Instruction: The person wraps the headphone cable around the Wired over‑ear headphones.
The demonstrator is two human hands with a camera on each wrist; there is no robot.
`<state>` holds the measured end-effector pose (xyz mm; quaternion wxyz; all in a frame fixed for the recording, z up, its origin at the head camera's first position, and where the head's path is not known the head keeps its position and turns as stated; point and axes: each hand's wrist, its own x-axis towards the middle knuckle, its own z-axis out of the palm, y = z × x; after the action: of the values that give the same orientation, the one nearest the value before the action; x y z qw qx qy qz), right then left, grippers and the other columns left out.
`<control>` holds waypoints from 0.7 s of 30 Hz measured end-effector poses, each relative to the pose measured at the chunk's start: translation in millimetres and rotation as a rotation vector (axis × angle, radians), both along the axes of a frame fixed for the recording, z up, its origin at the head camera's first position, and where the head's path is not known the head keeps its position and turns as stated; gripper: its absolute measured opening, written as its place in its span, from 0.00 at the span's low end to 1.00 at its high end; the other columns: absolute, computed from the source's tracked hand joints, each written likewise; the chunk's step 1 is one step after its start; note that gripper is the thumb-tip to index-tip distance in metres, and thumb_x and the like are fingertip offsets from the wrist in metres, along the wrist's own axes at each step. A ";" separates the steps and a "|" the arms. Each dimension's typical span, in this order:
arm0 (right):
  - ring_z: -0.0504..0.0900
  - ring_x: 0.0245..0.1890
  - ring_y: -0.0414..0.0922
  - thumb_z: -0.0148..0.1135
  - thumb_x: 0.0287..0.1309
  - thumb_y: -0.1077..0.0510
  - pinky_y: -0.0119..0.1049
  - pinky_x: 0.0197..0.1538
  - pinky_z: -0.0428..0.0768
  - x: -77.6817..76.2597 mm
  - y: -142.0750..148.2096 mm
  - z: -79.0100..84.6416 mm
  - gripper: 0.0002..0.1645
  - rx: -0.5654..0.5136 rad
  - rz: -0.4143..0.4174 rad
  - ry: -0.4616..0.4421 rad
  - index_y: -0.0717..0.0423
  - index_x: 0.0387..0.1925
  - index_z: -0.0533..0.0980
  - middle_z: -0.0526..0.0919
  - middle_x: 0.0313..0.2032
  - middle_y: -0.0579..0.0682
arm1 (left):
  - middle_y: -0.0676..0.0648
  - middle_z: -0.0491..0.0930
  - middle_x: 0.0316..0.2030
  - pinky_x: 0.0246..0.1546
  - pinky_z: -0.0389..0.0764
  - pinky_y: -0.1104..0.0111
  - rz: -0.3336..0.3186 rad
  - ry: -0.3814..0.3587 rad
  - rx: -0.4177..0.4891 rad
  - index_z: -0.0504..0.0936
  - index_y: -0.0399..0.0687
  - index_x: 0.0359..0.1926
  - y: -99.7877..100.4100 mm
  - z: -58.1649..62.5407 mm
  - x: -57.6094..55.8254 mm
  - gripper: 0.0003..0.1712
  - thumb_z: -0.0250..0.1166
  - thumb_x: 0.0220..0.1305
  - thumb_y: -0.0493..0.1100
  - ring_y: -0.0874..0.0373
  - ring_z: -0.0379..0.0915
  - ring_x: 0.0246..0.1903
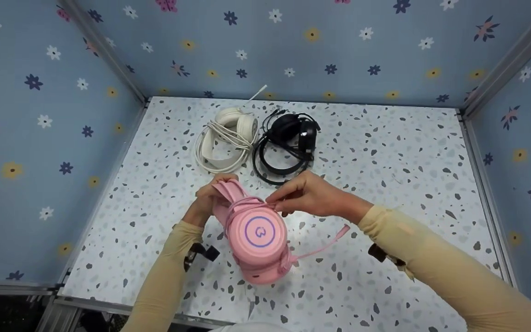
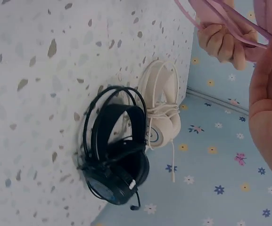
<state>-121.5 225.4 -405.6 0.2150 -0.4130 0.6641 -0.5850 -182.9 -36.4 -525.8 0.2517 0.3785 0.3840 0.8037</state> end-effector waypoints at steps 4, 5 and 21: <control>0.79 0.31 0.50 0.53 0.49 0.76 0.44 0.33 0.77 -1.5 4.1 -21.5 0.15 -0.046 -0.098 -0.109 0.70 0.42 0.75 0.79 0.36 0.62 | 0.48 0.48 0.10 0.07 0.44 0.70 -0.052 -0.061 0.069 0.79 0.42 0.41 2.8 -10.9 -2.3 0.22 0.43 0.49 0.34 0.61 0.38 0.08; 0.79 0.31 0.50 0.52 0.50 0.76 0.44 0.33 0.77 -2.0 6.3 -27.1 0.16 -0.048 -0.119 -0.134 0.70 0.43 0.75 0.79 0.36 0.62 | 0.50 0.47 0.09 0.08 0.45 0.70 -0.061 -0.083 0.074 0.78 0.42 0.43 3.6 -13.3 -2.9 0.23 0.42 0.49 0.34 0.61 0.38 0.08; 0.73 0.48 0.52 0.46 0.58 0.70 0.40 0.46 0.72 -1.0 -17.5 -65.1 0.19 -0.441 -0.418 -0.459 0.66 0.52 0.69 0.74 0.48 0.60 | 0.57 0.55 0.08 0.06 0.50 0.77 -0.098 -0.579 0.163 0.70 0.50 0.19 15.1 -26.6 1.7 0.07 0.46 0.42 0.35 0.67 0.48 0.06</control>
<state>-122.6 207.9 -470.6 0.1399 -0.1633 0.5266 -0.8224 -181.2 -21.3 -552.5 0.3578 0.1707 0.2118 0.8933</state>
